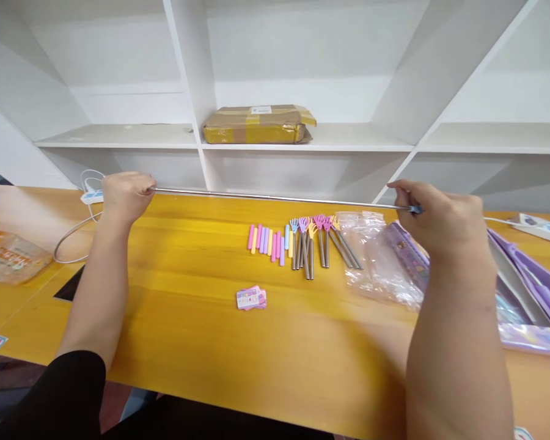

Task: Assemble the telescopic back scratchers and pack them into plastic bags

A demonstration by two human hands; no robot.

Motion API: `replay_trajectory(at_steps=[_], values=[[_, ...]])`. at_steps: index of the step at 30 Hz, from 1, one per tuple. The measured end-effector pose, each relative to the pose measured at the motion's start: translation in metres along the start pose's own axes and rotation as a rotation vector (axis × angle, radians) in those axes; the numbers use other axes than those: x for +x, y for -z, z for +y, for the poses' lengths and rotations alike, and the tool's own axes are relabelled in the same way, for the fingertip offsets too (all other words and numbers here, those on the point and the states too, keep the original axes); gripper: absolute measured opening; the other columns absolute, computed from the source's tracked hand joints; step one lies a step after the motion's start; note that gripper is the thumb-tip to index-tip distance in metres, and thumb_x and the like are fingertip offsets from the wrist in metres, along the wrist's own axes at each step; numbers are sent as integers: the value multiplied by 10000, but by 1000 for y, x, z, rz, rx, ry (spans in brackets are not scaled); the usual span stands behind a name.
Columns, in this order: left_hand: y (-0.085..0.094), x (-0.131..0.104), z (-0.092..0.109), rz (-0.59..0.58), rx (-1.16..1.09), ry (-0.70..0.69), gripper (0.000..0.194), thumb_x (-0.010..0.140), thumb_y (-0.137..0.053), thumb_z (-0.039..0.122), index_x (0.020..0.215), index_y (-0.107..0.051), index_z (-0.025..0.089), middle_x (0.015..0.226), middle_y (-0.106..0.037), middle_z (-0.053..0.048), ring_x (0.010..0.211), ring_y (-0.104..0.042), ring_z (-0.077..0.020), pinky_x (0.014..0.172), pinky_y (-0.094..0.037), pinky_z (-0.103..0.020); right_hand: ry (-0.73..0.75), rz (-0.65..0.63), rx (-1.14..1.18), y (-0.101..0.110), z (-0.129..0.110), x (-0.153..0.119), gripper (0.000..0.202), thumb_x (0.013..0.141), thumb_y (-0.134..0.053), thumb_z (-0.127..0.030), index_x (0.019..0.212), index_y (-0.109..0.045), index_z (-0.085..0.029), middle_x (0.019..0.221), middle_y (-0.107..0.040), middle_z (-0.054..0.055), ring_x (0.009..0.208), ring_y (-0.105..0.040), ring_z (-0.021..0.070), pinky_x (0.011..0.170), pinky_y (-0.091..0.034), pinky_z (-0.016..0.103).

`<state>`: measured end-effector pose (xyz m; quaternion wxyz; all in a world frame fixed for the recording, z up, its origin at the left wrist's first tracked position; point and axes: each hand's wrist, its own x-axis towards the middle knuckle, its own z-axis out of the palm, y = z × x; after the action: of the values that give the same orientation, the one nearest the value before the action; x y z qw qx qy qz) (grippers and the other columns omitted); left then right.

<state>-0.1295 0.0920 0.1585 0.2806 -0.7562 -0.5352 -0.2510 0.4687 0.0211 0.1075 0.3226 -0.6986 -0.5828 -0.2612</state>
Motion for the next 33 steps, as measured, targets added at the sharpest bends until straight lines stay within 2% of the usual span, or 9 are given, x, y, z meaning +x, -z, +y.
replay_trajectory(at_steps=[4,8,12,17,22,25,29,31,33], values=[[-1,-2,2,-9,34,-4,308,708,-550,86,552,-315,211,536,-355,-15,580,-398,-193,587,-189,-341,52,50,53,-6,7,2,427,964,-525,-465,1147,-819,-214,756,-703,91,716,-614,175,727,-408,272],[2,-1,10,-35,23,33,287,764,-575,149,557,-392,224,572,-493,-35,638,-517,-218,602,-228,-350,87,-25,85,-2,9,10,408,894,-512,-342,1132,-801,-179,893,-743,142,782,-637,215,760,-420,305],[6,1,16,-20,-18,136,201,814,-604,241,620,-555,244,657,-646,-60,774,-630,-265,669,-326,-364,12,-83,70,11,5,14,431,885,-485,-302,1165,-781,-162,879,-710,161,763,-588,240,768,-391,348],[6,1,14,22,13,162,242,901,-555,295,695,-658,222,714,-698,-75,873,-650,-246,750,-365,-377,-142,-88,58,24,-1,16,409,880,-515,-227,1161,-803,-159,676,-584,81,632,-490,207,753,-368,357],[6,-1,8,25,49,169,231,889,-567,339,755,-718,225,707,-708,-78,821,-654,-266,743,-368,-390,-200,-115,53,24,3,20,447,850,-528,-156,1201,-805,-158,811,-659,110,680,-495,199,792,-385,356],[6,-2,2,38,64,140,283,908,-539,355,828,-757,193,702,-688,-51,843,-637,-224,755,-346,-370,-245,-133,52,23,5,20,442,844,-528,-153,1190,-803,-146,788,-653,110,645,-463,193,796,-396,362],[10,-1,-4,20,117,131,201,859,-547,262,754,-705,197,688,-631,-39,791,-572,-201,727,-304,-374,-209,-86,87,27,7,14,385,893,-497,-221,1145,-785,-177,804,-649,98,612,-455,178,775,-405,356],[13,0,-3,-13,122,140,174,835,-543,206,685,-631,214,683,-615,-49,744,-546,-210,687,-279,-378,-220,-94,76,31,7,11,269,894,-527,-285,1019,-751,-204,705,-581,67,605,-449,180,750,-394,357],[15,0,0,-41,107,154,182,827,-534,182,651,-564,220,679,-608,-57,714,-537,-220,650,-242,-375,-270,-125,48,34,7,10,129,865,-585,-345,859,-653,-236,589,-470,24,572,-401,176,724,-377,367]])
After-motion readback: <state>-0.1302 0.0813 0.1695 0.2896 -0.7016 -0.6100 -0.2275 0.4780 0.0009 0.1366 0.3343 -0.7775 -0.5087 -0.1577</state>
